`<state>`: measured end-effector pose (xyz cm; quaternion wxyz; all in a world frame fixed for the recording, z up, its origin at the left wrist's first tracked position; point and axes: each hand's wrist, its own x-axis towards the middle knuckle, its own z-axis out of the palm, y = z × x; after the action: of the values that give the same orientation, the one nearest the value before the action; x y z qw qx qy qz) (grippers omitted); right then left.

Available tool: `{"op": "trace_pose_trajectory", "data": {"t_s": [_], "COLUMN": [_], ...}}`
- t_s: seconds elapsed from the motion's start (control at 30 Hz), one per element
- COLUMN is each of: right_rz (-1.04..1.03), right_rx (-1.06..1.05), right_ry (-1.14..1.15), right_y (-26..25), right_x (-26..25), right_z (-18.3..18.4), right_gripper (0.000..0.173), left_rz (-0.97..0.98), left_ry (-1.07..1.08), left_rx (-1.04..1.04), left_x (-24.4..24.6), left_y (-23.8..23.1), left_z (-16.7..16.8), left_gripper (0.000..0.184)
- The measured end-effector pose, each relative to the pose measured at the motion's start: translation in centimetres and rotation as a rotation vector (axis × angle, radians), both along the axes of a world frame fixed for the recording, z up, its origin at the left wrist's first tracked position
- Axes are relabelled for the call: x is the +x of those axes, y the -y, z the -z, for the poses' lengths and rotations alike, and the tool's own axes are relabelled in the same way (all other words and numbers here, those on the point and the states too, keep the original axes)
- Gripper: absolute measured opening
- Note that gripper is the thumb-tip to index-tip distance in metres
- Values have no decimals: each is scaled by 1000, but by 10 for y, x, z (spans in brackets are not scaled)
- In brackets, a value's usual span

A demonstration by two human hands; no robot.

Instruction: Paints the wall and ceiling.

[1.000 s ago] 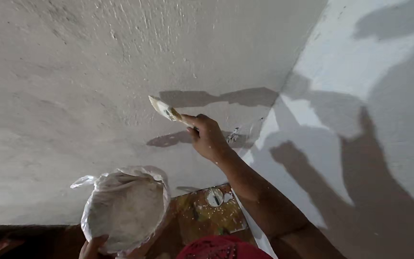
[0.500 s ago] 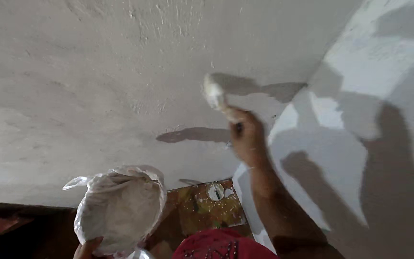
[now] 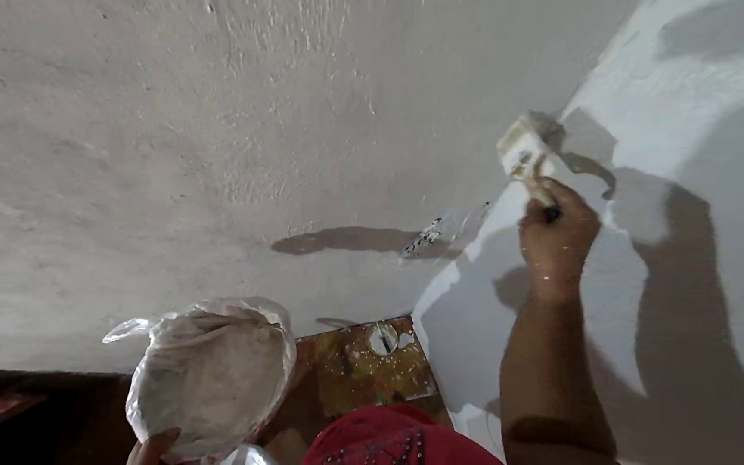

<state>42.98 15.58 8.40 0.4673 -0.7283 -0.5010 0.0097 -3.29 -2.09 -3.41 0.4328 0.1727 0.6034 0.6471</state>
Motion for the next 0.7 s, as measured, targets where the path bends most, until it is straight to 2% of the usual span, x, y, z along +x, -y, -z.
{"op": "trace_pose_trajectory", "data": {"t_s": [0.07,0.17,0.2,0.27,0.37,0.57,0.63,0.7], "right_rz": [-194,-607,-715,-794,-670,-210,-41,59], "right_rx": [45,104,68,-1,-22,-136,-165,-130], "right_ry": [61,91,92,108,114,7,-58,-101], "right_y": [6,-5,-14,-33,-44,-45,-37,-29], "right_x": [-61,-150,-168,-177,-121,59,84,77], "right_z": [0,24,32,42,42,60,60,52], "right_gripper": [41,42,43,44,40,40,42,42], "left_rz": [17,3,4,23,14,-99,-115,-133], "left_ry": [-6,-18,-11,9,14,19,10,13], "left_rx": [11,-5,-8,16,39,-17,-24,-20], "left_x": [2,13,16,19,21,15,9,8], "left_y": [-2,-10,-13,-14,-11,8,12,17], "left_z": [0,-7,-9,-11,-13,-5,-1,2], "left_gripper": [21,20,19,21,24,22,20,21]}}
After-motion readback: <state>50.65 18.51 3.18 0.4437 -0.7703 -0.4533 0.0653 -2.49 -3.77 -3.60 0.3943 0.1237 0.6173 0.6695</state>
